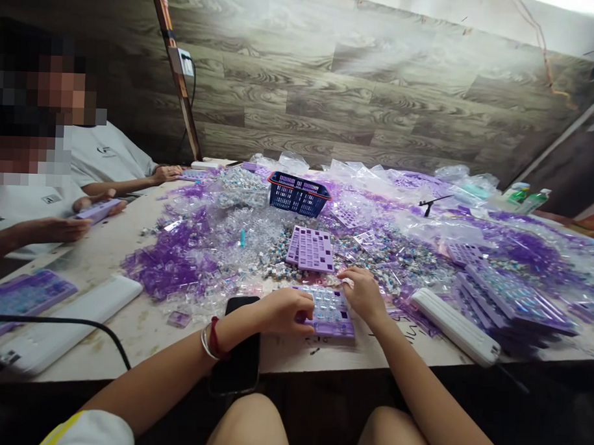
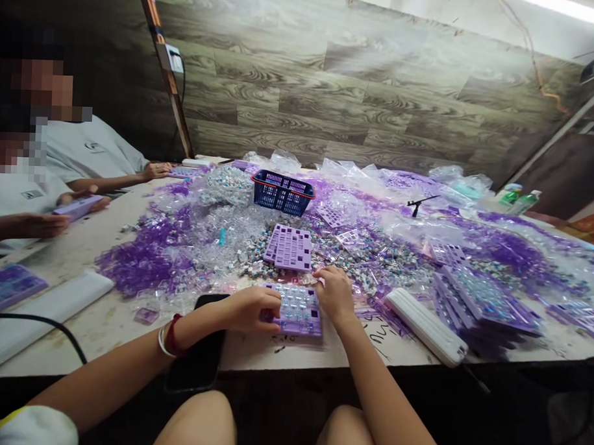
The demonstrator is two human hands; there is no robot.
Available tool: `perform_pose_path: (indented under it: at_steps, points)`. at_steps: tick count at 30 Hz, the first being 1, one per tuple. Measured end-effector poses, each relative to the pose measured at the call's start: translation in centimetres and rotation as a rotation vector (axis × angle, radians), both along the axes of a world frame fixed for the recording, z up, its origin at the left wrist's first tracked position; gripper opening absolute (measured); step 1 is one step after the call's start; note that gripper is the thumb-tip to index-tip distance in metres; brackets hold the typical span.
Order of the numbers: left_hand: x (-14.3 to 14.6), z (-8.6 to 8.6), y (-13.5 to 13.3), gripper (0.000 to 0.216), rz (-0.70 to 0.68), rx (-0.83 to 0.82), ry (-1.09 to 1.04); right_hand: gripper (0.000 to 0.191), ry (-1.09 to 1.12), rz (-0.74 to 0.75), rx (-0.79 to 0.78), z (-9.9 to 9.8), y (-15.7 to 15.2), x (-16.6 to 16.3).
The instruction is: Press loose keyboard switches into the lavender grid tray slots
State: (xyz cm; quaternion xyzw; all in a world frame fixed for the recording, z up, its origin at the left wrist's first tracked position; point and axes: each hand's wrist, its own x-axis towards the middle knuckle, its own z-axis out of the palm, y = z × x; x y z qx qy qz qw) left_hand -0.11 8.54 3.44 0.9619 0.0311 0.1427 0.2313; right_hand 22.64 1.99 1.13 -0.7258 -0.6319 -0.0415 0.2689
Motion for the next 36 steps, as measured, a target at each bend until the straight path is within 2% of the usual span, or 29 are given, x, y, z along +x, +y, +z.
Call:
perform_pose_path:
  at_steps: [6, 10, 17, 22, 25, 27, 29, 30, 31, 33, 35, 36]
  points:
    - [-0.1, 0.1, -0.2, 0.015, -0.002, 0.033, 0.003, 0.026, -0.001, -0.09, -0.014, -0.2, 0.5, -0.7]
    - [-0.1, 0.3, -0.4, 0.017, 0.004, 0.043, 0.011, 0.031, 0.014, -0.094, -0.031, -0.3, 0.7, -0.8]
    - [-0.3, 0.7, -0.5, 0.015, 0.006, 0.07, 0.017, 0.026, 0.057, -0.083, -0.087, -0.2, 0.6, -0.7]
    - [-0.4, 0.5, 0.3, 0.015, -0.038, 0.027, 0.014, 0.024, 0.051, -0.08, -0.008, 0.0, 0.5, -0.8]
    - [-0.3, 1.0, 0.5, 0.018, 0.01, 0.052, -0.086, 0.022, 0.036, -0.072, 0.09, 0.5, 0.5, -1.2]
    - [-0.6, 2.8, -0.5, 0.014, 0.098, 0.049, -0.304, 0.022, 0.03, -0.03, 0.141, 1.1, 0.5, -1.9]
    - [-1.3, 6.2, -2.7, 0.011, 0.171, -0.019, -0.637, 0.02, 0.021, 0.044, 0.144, 2.0, 0.6, -3.1]
    - [-1.8, 8.4, -4.3, 0.023, 0.181, -0.044, -0.797, 0.019, 0.014, 0.082, 0.119, 2.5, 0.6, -3.9]
    - [-2.3, 10.6, -5.9, 0.036, 0.171, -0.078, -0.934, 0.019, 0.002, 0.106, 0.076, 3.0, 0.7, -4.7]
    - [-3.5, 14.8, -9.2, 0.042, 0.147, -0.209, -1.104, 0.02, -0.029, 0.103, -0.055, 3.8, 1.1, -6.6]
    - [-4.7, 17.6, -11.5, 0.037, 0.063, -0.2, -1.175, 0.022, -0.066, 0.06, -0.197, 4.3, 1.7, -8.2]
    - [-5.4, 18.2, -12.2, 0.036, 0.085, -0.202, -1.207, 0.022, -0.085, 0.045, -0.255, 4.4, 2.0, -8.9]
